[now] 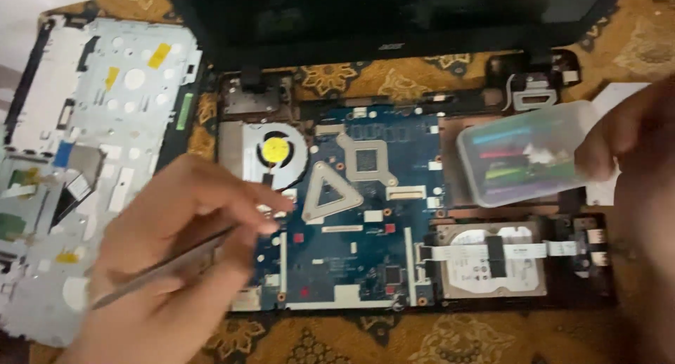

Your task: Disconnecting ribbon cables and small connectors from a laptop motherboard using tweezers and a prying tool.

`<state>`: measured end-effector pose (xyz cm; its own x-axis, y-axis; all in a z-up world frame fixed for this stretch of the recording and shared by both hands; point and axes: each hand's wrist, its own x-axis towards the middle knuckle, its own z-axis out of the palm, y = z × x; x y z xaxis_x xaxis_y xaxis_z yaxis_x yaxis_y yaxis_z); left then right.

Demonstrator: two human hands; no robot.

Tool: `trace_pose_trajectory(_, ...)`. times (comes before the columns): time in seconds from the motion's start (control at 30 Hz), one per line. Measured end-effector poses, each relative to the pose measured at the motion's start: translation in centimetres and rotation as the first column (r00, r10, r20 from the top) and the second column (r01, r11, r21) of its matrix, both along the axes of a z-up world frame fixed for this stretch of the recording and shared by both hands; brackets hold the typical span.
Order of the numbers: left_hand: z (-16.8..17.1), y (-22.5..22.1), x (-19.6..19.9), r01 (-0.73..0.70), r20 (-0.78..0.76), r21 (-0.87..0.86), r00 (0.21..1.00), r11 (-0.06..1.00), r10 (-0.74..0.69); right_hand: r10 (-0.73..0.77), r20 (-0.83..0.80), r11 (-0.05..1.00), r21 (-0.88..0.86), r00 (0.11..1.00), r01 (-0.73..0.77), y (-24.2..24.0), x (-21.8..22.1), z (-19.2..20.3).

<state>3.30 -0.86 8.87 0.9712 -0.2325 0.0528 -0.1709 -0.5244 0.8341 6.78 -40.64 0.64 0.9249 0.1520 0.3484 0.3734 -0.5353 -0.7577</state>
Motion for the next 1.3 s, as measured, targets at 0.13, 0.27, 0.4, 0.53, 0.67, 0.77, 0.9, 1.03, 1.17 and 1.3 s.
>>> trace_pose_trajectory(0.13, -0.8, 0.4, -0.1, -0.113, -0.138, 0.079, 0.983, 0.99, 0.123, -0.409, -0.022, 0.855, -0.358, 0.912, 0.375, 1.2, -0.5, 0.4)
trace_pose_trajectory(0.27, -2.8, 0.1, 0.6, -0.115, -0.327, 0.168, 0.93, 0.979, 0.166, -0.617, -0.088, 0.632, -0.648, 0.782, 0.425, 2.8, -0.7, 1.5)
trace_pose_trajectory(0.4, -4.1, -0.8, 1.0, -0.063, -0.236, 0.152, 0.967, 0.986, 0.098, -0.435, 0.105, 0.395, -0.87, 0.894, 0.294, 3.3, -0.8, 0.4)
trace_pose_trajectory(0.53, -5.4, -1.2, 1.5, 0.049, 0.037, 0.135, 0.998, 0.99, -0.055, -0.358, 0.183, 0.39, -0.862, 0.916, 0.325, 4.7, -1.0, 0.5)
trace_pose_trajectory(0.67, -8.4, -0.6, 0.9, 0.086, 0.38, 0.062, 0.919, 0.994, -0.103, -0.399, 0.134, 0.372, -0.881, 0.907, 0.294, 5.5, -0.8, 0.7)
trace_pose_trajectory(0.77, -9.4, -0.5, 0.4, -0.029, 0.395, 0.091, 0.918, 0.995, -0.01, -0.479, 0.013, 0.423, -0.873, 0.878, 0.244, 5.4, -0.4, 0.8)
trace_pose_trajectory(0.9, -9.1, -0.3, 0.3, 0.0, 0.354, 0.102, 0.935, 0.995, -0.037, -0.511, 0.08, 0.344, -0.893, 0.856, 0.289, 4.8, 0.3, 1.1)
trace_pose_trajectory(1.03, -9.5, 0.1, -0.5, -0.113, -0.274, -0.041, 0.957, 0.993, 0.098, -0.658, -0.197, 0.678, -0.575, 0.727, 0.457, 3.9, 1.0, 3.6)
trace_pose_trajectory(1.17, -8.8, -0.1, -0.4, -0.008, 0.02, 0.08, 1.0, 0.997, 0.006, -0.706, -0.464, 0.707, -0.509, 0.535, 0.492, -6.5, 2.8, -3.5)
trace_pose_trajectory(1.3, -9.6, -0.1, 0.1, 0.021, 0.228, 0.105, 0.973, 0.994, -0.044, -0.566, -0.155, 0.613, -0.735, 0.81, 0.288, -10.0, 3.1, -5.7)
